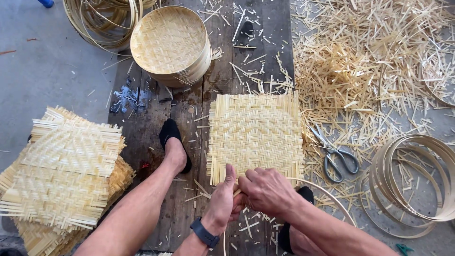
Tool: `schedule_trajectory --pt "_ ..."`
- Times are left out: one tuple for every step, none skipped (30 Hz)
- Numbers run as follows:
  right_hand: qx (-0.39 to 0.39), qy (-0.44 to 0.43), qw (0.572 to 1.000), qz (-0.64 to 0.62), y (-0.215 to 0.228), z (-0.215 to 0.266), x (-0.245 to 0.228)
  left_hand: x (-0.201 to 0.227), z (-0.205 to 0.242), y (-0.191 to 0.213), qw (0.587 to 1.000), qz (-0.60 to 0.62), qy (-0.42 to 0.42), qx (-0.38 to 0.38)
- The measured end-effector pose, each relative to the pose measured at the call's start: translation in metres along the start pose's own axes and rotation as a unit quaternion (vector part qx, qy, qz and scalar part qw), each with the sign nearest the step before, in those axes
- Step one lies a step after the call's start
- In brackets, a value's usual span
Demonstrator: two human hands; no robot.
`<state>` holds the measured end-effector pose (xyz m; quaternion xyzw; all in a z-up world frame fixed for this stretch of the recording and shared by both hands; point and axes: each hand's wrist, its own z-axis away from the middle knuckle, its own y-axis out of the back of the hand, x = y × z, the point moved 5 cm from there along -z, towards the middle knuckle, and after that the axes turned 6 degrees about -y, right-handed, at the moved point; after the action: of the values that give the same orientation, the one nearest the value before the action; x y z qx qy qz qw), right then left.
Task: Assembling the base of a bamboo steamer by inserting a woven mat into a wooden frame and securing it with a bamboo ring and trimming the edges.
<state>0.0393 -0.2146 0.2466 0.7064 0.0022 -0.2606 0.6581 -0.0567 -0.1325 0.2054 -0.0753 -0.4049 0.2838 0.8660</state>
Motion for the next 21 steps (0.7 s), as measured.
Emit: schedule_trajectory --pt "0.000 0.000 1.000 0.001 0.009 -0.004 0.008 0.008 -0.001 -0.002 1.000 0.000 -0.001 -0.001" --pt "-0.029 -0.040 0.999 -0.021 0.016 -0.010 0.020 0.018 -0.003 -0.005 1.000 0.004 -0.010 -0.007" --pt "-0.057 -0.079 0.994 -0.043 0.022 -0.015 0.032 0.027 -0.004 -0.007 1.000 0.009 -0.019 -0.012" --pt "-0.059 -0.079 0.994 -0.046 0.033 -0.012 0.059 0.029 -0.006 0.004 1.000 0.009 -0.016 -0.011" --pt "0.016 -0.216 0.965 -0.145 0.050 -0.006 0.100 0.036 -0.008 0.018 0.996 0.057 -0.064 0.011" --pt "0.090 -0.345 0.904 -0.237 0.066 0.002 0.142 0.045 -0.011 0.031 0.987 0.106 -0.115 0.032" --pt "0.090 -0.344 0.904 -0.236 0.083 0.008 0.142 0.039 -0.022 0.041 0.987 0.107 -0.117 0.032" --pt "0.111 -0.380 0.844 -0.363 0.097 0.017 0.148 0.043 -0.033 0.054 0.961 0.185 -0.197 0.052" --pt "0.130 -0.407 0.765 -0.482 0.110 0.026 0.152 0.046 -0.043 0.068 0.923 0.262 -0.274 0.070" --pt "0.130 -0.405 0.766 -0.482 0.101 0.029 0.158 0.053 -0.047 0.068 0.922 0.262 -0.276 0.070" --pt "0.182 -0.322 0.706 -0.604 0.094 0.030 0.162 0.061 -0.051 0.069 0.908 0.289 -0.295 0.064" --pt "0.223 -0.234 0.624 -0.711 0.085 0.035 0.165 0.062 -0.050 0.071 0.894 0.318 -0.310 0.062" --pt "0.220 -0.238 0.623 -0.712 0.079 0.037 0.168 0.075 -0.049 0.072 0.894 0.319 -0.306 0.065" --pt "0.244 -0.216 0.616 -0.717 0.077 0.042 0.172 0.084 -0.049 0.069 0.918 0.287 -0.268 0.058" --pt "0.268 -0.194 0.609 -0.721 0.074 0.046 0.175 0.093 -0.050 0.067 0.939 0.253 -0.229 0.049" --pt "0.266 -0.197 0.608 -0.722 0.072 0.048 0.175 0.093 -0.051 0.072 0.939 0.255 -0.226 0.051" --pt "0.236 -0.206 0.627 -0.713 0.069 0.048 0.174 0.093 -0.053 0.075 0.950 0.231 -0.205 0.051" --pt "0.207 -0.210 0.647 -0.703 0.067 0.046 0.173 0.096 -0.057 0.078 0.959 0.206 -0.188 0.049" --pt "0.207 -0.208 0.647 -0.704 0.067 0.046 0.175 0.097 -0.055 0.084 0.959 0.206 -0.190 0.050" --pt "0.186 -0.209 0.673 -0.685 0.067 0.045 0.175 0.099 -0.055 0.090 0.956 0.215 -0.193 0.057" --pt "0.165 -0.209 0.697 -0.666 0.066 0.044 0.176 0.102 -0.056 0.096 0.952 0.225 -0.197 0.064"
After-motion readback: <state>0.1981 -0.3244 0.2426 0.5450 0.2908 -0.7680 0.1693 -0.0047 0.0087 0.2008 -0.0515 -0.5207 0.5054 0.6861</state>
